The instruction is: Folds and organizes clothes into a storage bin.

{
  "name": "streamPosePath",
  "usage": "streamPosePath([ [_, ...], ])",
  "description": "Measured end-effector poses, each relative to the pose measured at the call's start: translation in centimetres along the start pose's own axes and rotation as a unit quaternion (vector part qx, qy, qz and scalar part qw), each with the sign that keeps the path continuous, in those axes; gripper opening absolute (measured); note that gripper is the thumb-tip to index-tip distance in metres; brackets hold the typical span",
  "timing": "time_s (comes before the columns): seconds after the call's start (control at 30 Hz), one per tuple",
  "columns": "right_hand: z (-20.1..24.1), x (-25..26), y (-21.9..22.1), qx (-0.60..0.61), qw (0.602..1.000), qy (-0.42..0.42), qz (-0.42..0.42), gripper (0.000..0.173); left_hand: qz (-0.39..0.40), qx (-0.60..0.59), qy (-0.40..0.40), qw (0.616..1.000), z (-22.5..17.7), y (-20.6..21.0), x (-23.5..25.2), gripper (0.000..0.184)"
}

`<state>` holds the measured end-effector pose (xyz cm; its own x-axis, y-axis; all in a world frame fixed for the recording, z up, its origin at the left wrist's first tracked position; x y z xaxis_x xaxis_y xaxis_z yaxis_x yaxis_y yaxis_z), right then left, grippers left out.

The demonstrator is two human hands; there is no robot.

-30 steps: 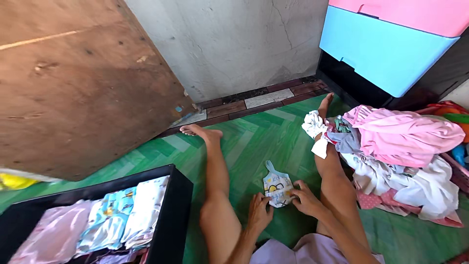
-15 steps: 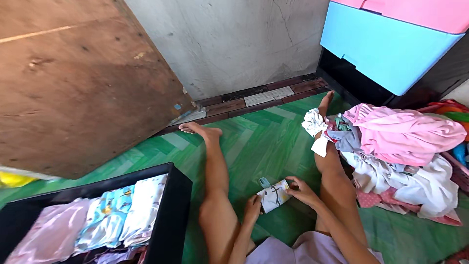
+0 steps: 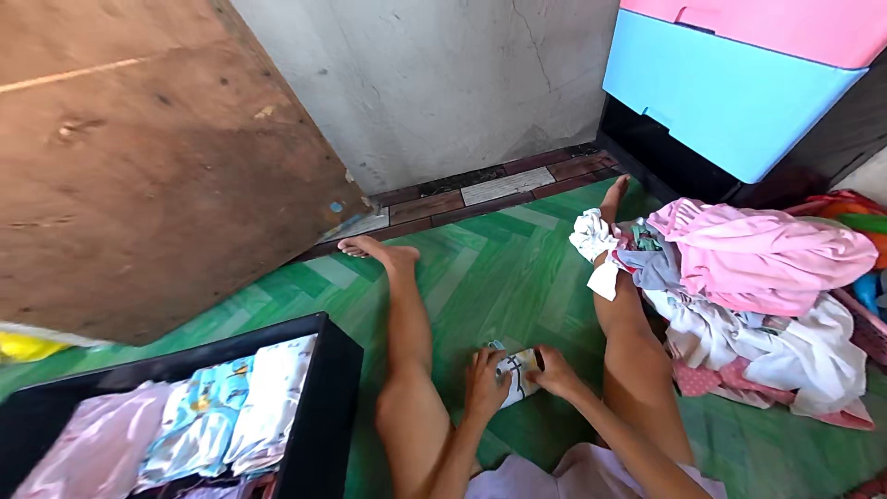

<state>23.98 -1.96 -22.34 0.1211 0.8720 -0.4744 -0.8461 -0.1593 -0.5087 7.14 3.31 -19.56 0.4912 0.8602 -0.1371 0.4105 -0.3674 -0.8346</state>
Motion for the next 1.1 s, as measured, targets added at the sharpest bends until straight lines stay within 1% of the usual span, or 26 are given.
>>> streamPosePath([
  [0.07,0.2,0.3,0.3,-0.015,1.0,-0.011,0.009,0.051,0.05,0.028,-0.023,0.998,0.2,0.7,0.5,0.051],
  [0.13,0.3,0.3,0.4,-0.017,1.0,-0.02,0.006,0.047,0.069,0.031,-0.051,0.996,0.3,0.8,0.9,0.053],
  [0.3,0.3,-0.4,0.2,0.005,0.999,-0.036,-0.021,0.043,0.079,-0.025,-0.102,0.991,0.3,0.7,1.2,0.04],
  [0.43,-0.1,-0.8,-0.6,0.091,0.99,-0.078,-0.07,0.045,0.09,-0.098,-0.115,0.984,0.3,-0.3,0.9,0.038],
  [0.5,-0.5,-1.0,-1.1,0.153,0.981,-0.086,-0.087,0.048,0.088,-0.161,-0.11,0.977,0.2,-2.1,0.4,0.038],
  [0.57,-0.6,-1.2,-1.6,0.194,0.974,-0.08,-0.086,0.048,0.061,-0.21,-0.089,0.972,0.6,-5.3,-0.2,0.038],
  [0.6,-0.6,-1.4,-1.8,0.203,0.973,-0.077,-0.084,0.048,0.03,-0.234,-0.074,0.969,1.0,-7.6,-0.5,0.038],
  [0.7,-0.7,-1.8,-2.1,0.19,0.977,-0.075,-0.067,0.049,-0.09,-0.324,-0.038,0.941,2.4,-16.3,-2.5,0.032],
  [0.77,-0.8,-1.8,-2.0,0.168,0.981,-0.07,-0.061,0.049,-0.173,-0.356,-0.024,0.918,4.7,-22.5,-4.3,0.028],
  [0.83,-0.9,-1.7,-1.8,0.16,0.983,-0.07,-0.063,0.049,-0.256,-0.367,-0.03,0.894,8.2,-27.9,-6.4,0.024],
  [0.93,-1.0,-1.5,-1.7,0.156,0.983,-0.066,-0.068,0.048,-0.357,-0.387,-0.113,0.843,14.1,-34.3,-10.0,0.025],
  [1.0,-1.3,-1.5,-1.8,0.154,0.984,-0.059,-0.07,0.047,-0.4,-0.386,-0.155,0.817,18.6,-37.3,-12.5,0.032],
  [1.1,-1.3,-2.0,-2.1,0.157,0.984,-0.042,-0.071,0.045,-0.444,-0.368,-0.161,0.801,25.5,-40.4,-15.8,0.038],
])
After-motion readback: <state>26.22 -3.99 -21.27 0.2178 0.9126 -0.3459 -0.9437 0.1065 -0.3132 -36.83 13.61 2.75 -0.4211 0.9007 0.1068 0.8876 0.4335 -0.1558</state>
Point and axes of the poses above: each hand's wrist, its own x-axis towards the middle knuckle, its own y-axis out of the palm, z = x × y, the point moved 6 cm from there along x, towards the middle knuckle, and after that the axes turned 1 degree about x, right-handed, at the moved point
